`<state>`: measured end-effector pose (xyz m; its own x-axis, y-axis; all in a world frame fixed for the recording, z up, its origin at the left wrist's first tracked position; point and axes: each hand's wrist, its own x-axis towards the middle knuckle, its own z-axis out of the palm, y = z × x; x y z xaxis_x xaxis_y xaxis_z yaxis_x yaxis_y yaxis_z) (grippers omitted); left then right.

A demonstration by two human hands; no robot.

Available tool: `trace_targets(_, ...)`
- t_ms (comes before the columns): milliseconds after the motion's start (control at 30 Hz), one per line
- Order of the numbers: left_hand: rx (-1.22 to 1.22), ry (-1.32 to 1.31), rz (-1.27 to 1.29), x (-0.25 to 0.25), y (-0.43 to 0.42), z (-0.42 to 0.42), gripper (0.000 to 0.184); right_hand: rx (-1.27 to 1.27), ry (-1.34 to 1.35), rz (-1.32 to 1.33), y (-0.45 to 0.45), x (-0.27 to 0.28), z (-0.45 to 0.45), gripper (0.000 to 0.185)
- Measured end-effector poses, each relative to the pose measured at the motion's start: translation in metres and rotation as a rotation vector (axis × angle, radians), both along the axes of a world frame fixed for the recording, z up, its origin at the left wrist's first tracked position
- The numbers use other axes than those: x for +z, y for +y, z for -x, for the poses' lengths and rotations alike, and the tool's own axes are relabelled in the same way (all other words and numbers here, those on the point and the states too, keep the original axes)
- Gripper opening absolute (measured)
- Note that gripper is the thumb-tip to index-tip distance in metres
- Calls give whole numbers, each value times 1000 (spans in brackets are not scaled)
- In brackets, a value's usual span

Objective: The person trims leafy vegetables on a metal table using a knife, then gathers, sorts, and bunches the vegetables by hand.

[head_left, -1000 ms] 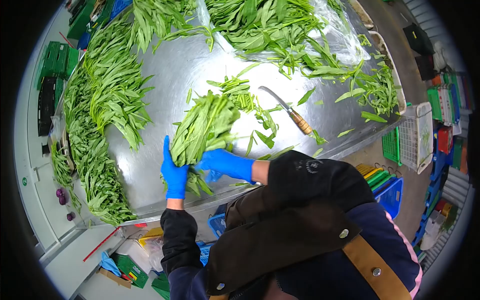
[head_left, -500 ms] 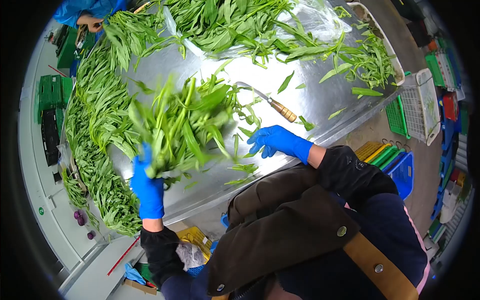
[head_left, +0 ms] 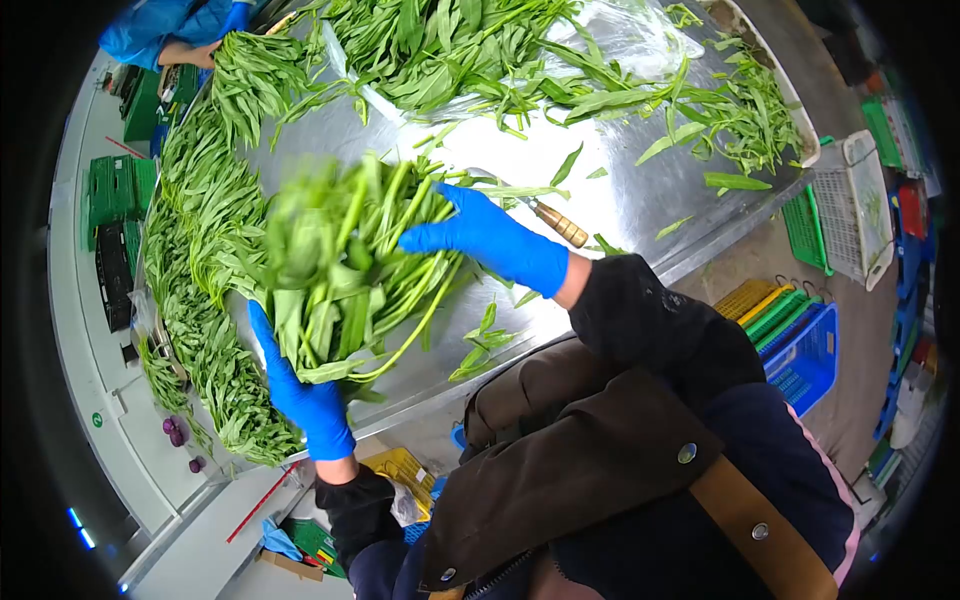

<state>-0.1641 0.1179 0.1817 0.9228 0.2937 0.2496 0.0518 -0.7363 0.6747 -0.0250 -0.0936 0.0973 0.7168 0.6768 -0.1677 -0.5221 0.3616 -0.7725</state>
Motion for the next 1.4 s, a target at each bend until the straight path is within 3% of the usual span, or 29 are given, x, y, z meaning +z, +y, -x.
trace_targets(33, 21, -5, -88, -12, 4, 3, 85, -53, -73, 13, -4, 12, 9, 57)
trace_targets(67, 66, 23, -129, -38, 19, 10, 86, -139, -369, 220, -3, -5, 20, 58)
trace_targets(133, 204, 373, -289, -113, 75, 45, 87, 56, -202, 239, -7, -62, 49, 49)
trace_targets(167, 252, 426, -233, -112, 72, 44, 88, 183, -181, 174, -12, -57, 52, 44)
trace_targets(233, 246, 136, 481, -70, 28, 26, 82, 298, -59, 304, -22, -25, 59, 34)
trace_targets(267, 353, 230, 524, -72, 44, 43, 81, 244, -65, 147, -22, -20, 61, 29)
trace_targets(300, 322, 241, 453, -80, 51, 45, 81, 207, -149, 145, -23, -23, 59, 29)
trace_targets(367, 170, 447, -158, -109, 78, 62, 80, 199, -68, 163, -24, -55, 57, 27)
trace_targets(400, 95, 516, -274, -107, 82, 64, 80, 338, 24, 396, -27, -79, 58, 26)
trace_targets(467, 39, 231, 278, -22, 14, 20, 79, 329, 7, 345, -41, -62, 48, 26)
trace_targets(500, 49, 102, 273, -20, 10, 20, 74, 328, 11, 271, -43, -47, 52, 26)
trace_targets(600, -197, 465, -323, -79, 69, 59, 70, 275, -71, 217, -55, -81, 28, 24)
trace_targets(633, -229, 559, -489, -80, 73, 59, 76, 288, -114, 237, -60, -97, 33, 24)
trace_targets(667, -169, 600, -494, -59, 57, 45, 80, 274, -64, 344, -72, -67, 22, 26)
trace_targets(700, -107, 636, -494, -37, 37, 31, 83, 36, -599, 242, -83, -88, 18, 28)
trace_targets(733, -148, 453, -416, -33, 33, 33, 85, 55, -49, 318, -92, -76, 13, 26)
trace_targets(767, -147, 457, -419, -29, 30, 35, 85, 46, 197, 262, -98, -55, -1, 25)
trace_targets(833, -163, 373, -330, -27, 25, 32, 85, 70, -48, 887, -104, -67, -15, 36)
trace_targets(900, -145, 305, -356, -18, 17, 31, 84, -45, -918, 1300, -112, -71, -19, 51)
trace_targets(967, -130, 256, -379, -13, 10, 31, 84, -347, -906, 1042, -89, -45, -11, 64)
trace_targets(1000, -136, 254, -386, -11, 7, 30, 84, -331, -849, 898, -70, -28, 0, 72)
trace_targets(1067, -107, 251, -454, -11, 0, 28, 85, -88, -827, 899, -38, 14, 14, 77)
trace_targets(1100, -113, 252, -459, -10, -4, 28, 85, 144, -847, 1035, -28, 31, 17, 76)
trace_targets(1133, -121, 189, -460, -8, -8, 26, 84, 0, -897, 857, -21, 3, 24, 61)
trace_targets(1167, -128, 125, -458, -7, -10, 26, 84, -3, -897, 856, -25, -16, 18, 61)
trace_targets(1233, -76, 250, -377, -3, -4, 42, 81, -54, -289, 716, -51, -47, -16, 39)
trace_targets(1300, -4, 260, -362, -4, -2, 51, 83, -301, -591, 1116, -79, -46, -44, 21)
trace_targets(1333, 8, 259, -379, -5, 0, 52, 83, -305, -449, 985, -76, -51, -40, 21)
trace_targets(1400, -17, 232, -432, -6, -4, 48, 83, -185, -482, 748, -44, -3, -1, 43)
